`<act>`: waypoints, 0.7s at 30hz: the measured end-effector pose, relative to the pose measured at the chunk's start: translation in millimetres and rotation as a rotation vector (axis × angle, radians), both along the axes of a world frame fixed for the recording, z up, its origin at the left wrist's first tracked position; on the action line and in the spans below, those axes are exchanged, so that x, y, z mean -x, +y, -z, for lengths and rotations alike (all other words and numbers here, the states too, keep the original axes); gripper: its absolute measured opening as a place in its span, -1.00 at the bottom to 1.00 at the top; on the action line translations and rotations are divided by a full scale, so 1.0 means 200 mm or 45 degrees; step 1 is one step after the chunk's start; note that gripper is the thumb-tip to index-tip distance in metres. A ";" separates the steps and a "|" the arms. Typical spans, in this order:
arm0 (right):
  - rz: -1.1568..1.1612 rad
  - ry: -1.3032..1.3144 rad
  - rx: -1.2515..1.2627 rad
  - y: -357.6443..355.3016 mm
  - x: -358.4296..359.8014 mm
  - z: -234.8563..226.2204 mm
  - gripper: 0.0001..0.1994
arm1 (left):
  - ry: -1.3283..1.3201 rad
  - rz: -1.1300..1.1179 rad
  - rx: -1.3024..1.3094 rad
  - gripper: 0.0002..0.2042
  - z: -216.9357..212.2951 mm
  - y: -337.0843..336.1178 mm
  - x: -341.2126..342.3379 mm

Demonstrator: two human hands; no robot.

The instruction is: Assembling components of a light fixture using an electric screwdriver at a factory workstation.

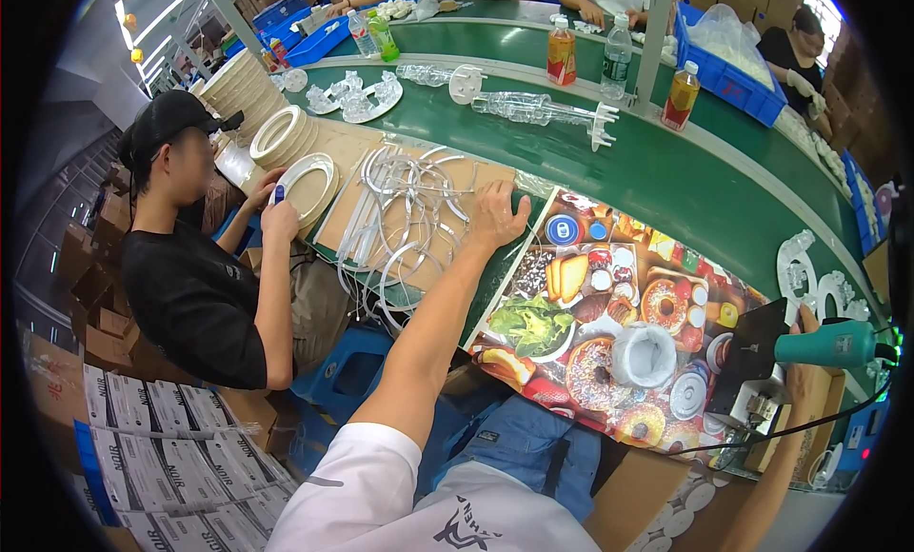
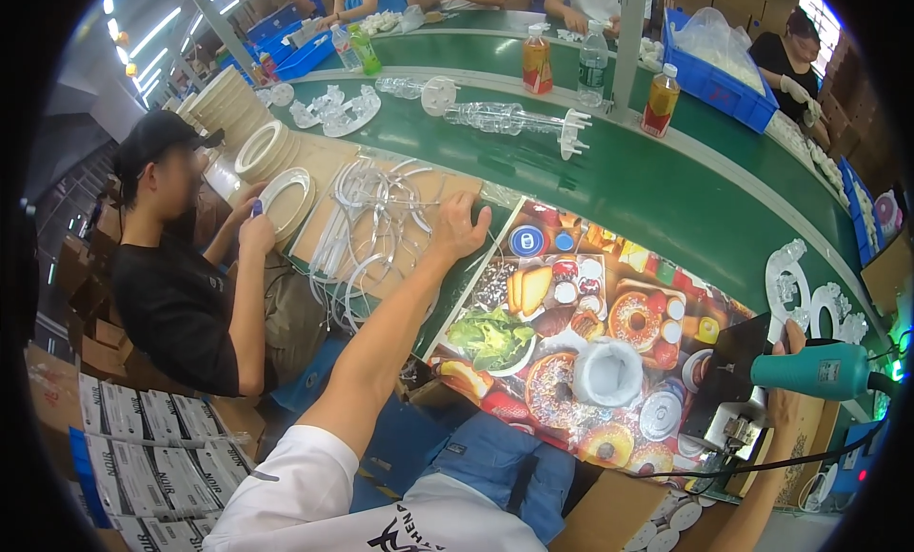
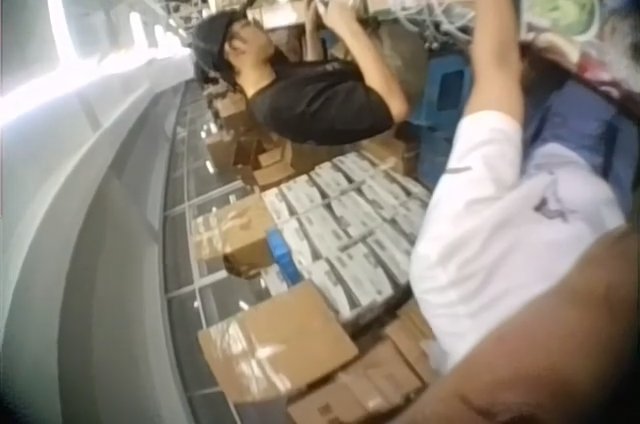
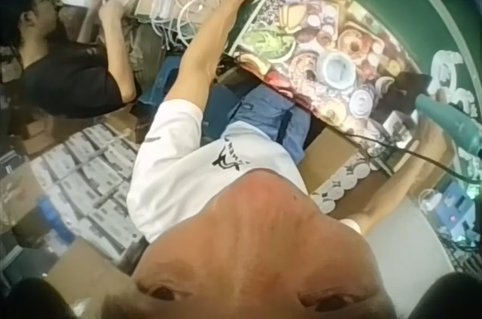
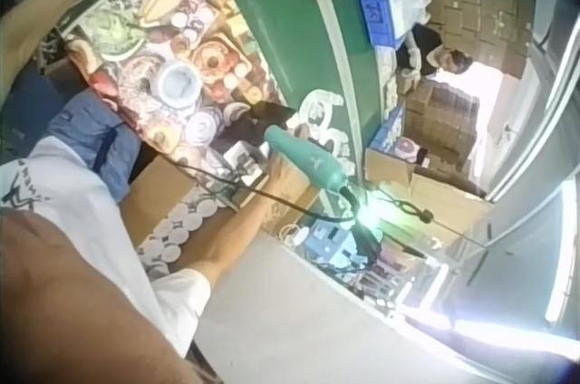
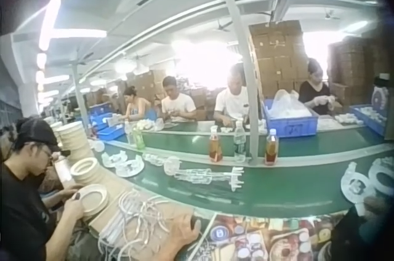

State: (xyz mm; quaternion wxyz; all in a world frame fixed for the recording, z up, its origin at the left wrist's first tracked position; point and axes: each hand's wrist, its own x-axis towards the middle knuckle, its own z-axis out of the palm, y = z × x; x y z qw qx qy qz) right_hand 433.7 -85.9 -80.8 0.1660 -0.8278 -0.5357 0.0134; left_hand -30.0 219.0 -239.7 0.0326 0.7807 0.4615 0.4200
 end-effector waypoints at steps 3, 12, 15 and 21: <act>-0.095 0.124 -0.206 -0.04 -0.15 0.13 -0.63 | -0.029 0.026 0.017 -0.71 -0.01 0.02 -0.04; -0.093 -0.015 -0.158 -0.06 -0.13 0.11 -0.62 | 0.000 0.021 0.026 -0.71 -0.01 0.01 -0.04; -0.085 -0.009 -0.169 -0.04 -0.11 0.08 -0.62 | -0.018 0.008 0.062 -0.71 -0.01 0.01 -0.03; -0.113 -0.059 -0.175 -0.06 -0.16 0.12 -0.60 | -0.015 0.016 0.054 -0.71 -0.02 0.02 -0.05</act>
